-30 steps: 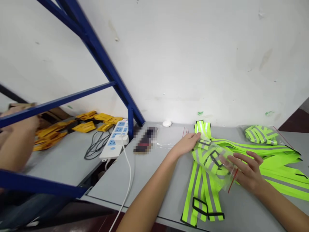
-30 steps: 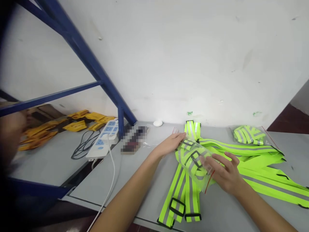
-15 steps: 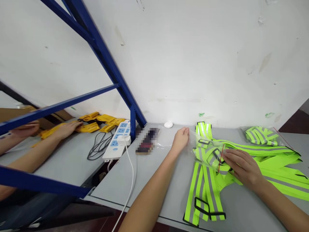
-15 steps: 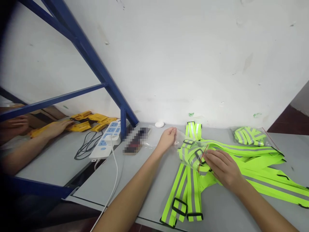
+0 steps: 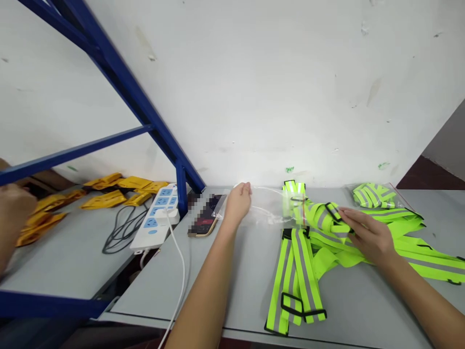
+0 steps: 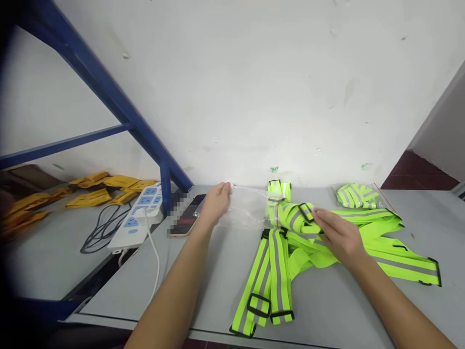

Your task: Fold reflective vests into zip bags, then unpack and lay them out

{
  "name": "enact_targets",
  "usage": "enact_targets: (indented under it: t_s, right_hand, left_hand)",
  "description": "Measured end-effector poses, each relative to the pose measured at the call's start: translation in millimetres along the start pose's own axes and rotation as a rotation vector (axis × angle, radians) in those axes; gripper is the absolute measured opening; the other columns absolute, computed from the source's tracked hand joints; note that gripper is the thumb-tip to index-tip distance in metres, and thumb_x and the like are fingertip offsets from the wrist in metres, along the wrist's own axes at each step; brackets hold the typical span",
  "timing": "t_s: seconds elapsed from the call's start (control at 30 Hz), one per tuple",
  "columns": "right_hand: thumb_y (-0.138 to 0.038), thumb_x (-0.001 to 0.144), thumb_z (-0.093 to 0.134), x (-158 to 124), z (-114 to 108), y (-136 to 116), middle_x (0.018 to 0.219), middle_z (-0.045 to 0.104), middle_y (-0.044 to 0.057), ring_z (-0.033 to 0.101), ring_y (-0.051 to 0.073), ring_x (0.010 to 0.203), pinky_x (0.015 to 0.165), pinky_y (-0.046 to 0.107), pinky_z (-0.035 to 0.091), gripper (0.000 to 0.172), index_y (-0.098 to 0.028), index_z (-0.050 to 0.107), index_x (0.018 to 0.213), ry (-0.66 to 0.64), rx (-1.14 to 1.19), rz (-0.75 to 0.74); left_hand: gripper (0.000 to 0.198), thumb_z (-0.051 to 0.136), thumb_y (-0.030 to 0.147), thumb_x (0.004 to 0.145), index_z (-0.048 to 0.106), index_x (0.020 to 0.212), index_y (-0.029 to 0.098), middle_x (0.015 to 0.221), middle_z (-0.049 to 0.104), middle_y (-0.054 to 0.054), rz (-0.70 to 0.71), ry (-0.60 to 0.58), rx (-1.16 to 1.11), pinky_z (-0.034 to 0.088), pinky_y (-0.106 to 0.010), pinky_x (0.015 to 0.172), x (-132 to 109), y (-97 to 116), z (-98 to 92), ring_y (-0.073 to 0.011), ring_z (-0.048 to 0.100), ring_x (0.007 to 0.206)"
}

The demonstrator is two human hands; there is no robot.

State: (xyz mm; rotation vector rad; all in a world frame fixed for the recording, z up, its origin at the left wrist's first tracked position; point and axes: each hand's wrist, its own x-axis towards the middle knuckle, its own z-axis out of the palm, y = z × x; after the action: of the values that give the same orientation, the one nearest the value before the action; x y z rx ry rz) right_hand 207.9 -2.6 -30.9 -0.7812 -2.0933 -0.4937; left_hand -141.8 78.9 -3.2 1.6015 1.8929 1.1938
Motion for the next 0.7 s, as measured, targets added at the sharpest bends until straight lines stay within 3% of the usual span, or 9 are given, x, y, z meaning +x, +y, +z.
enact_targets:
  t_s: [0.1,0.17,0.3,0.4,0.5,0.6,0.7]
  right_hand:
    - [-0.003,0.083,0.056,-8.5,-7.7,24.4,0.112,0.069,0.006,0.070,0.019,0.094,0.079,0.027,0.059,0.064,-0.029,0.046,0.141,0.028,-0.135,0.110]
    - [-0.005,0.083,0.055,-15.1,-8.4,40.5,0.113,0.069,0.005,0.069,0.020,0.095,0.074,0.027,0.058,0.054,-0.028,0.057,0.132,-0.021,-0.200,0.176]
    - [-0.008,0.082,0.048,-23.1,-3.3,52.7,0.113,0.068,0.007,0.066,0.024,0.100,0.079,0.037,0.056,0.039,-0.023,0.070,0.111,-0.298,-0.128,0.206]
    - [-0.012,0.080,0.049,-18.5,-5.2,41.8,0.120,0.063,0.009,0.061,0.027,0.108,0.093,0.049,0.047,0.038,-0.024,0.069,0.109,-0.500,0.002,0.214]
    - [-0.016,0.084,0.047,3.5,-11.0,21.5,0.119,0.062,0.009,0.060,0.027,0.109,0.101,0.056,0.036,0.031,-0.025,0.069,0.104,-0.490,0.082,0.278]
    - [-0.027,0.093,0.041,46.1,-9.8,-5.4,0.108,0.066,0.009,0.062,0.025,0.102,0.094,0.049,0.041,0.028,-0.024,0.066,0.106,-0.417,0.218,0.450]
    - [-0.042,0.094,0.045,95.2,4.8,-33.3,0.102,0.068,0.008,0.064,0.022,0.088,0.075,0.036,0.049,0.038,-0.023,0.054,0.125,-0.515,0.515,0.694]
  left_hand:
    - [0.032,0.034,0.041,0.091,0.045,0.068,0.022,0.045,0.037,0.007,-0.066,-0.012,-0.058,0.027,-0.024,0.046,4.3,-10.5,-9.5,-0.0128,0.036,0.042]
    - [0.036,0.036,0.048,0.090,0.048,0.069,0.022,0.043,0.039,0.007,-0.087,-0.062,-0.099,0.026,-0.023,0.043,2.8,-11.0,-9.6,-0.0116,0.035,0.039]
    - [0.048,0.036,0.061,0.088,0.053,0.070,0.020,0.045,0.045,0.005,-0.066,-0.201,-0.174,0.030,-0.022,0.043,-7.8,4.2,0.2,-0.0103,0.039,0.039]
    - [0.057,0.034,0.068,0.087,0.055,0.070,0.018,0.048,0.049,0.003,-0.030,-0.308,-0.270,0.033,-0.022,0.045,-17.2,19.4,4.4,-0.0106,0.042,0.042]
    - [0.061,0.032,0.071,0.087,0.056,0.069,0.018,0.052,0.054,0.001,-0.001,-0.368,-0.337,0.036,-0.023,0.048,-26.6,31.6,3.6,-0.0115,0.047,0.047]
    - [0.063,0.028,0.071,0.089,0.057,0.069,0.018,0.053,0.054,0.001,0.014,-0.436,-0.350,0.038,-0.024,0.051,-38.6,44.3,4.0,-0.0123,0.049,0.049]
    - [0.066,0.023,0.071,0.089,0.055,0.065,0.019,0.051,0.052,0.001,0.028,-0.495,-0.354,0.039,-0.025,0.052,-51.9,58.9,6.6,-0.0127,0.048,0.049]
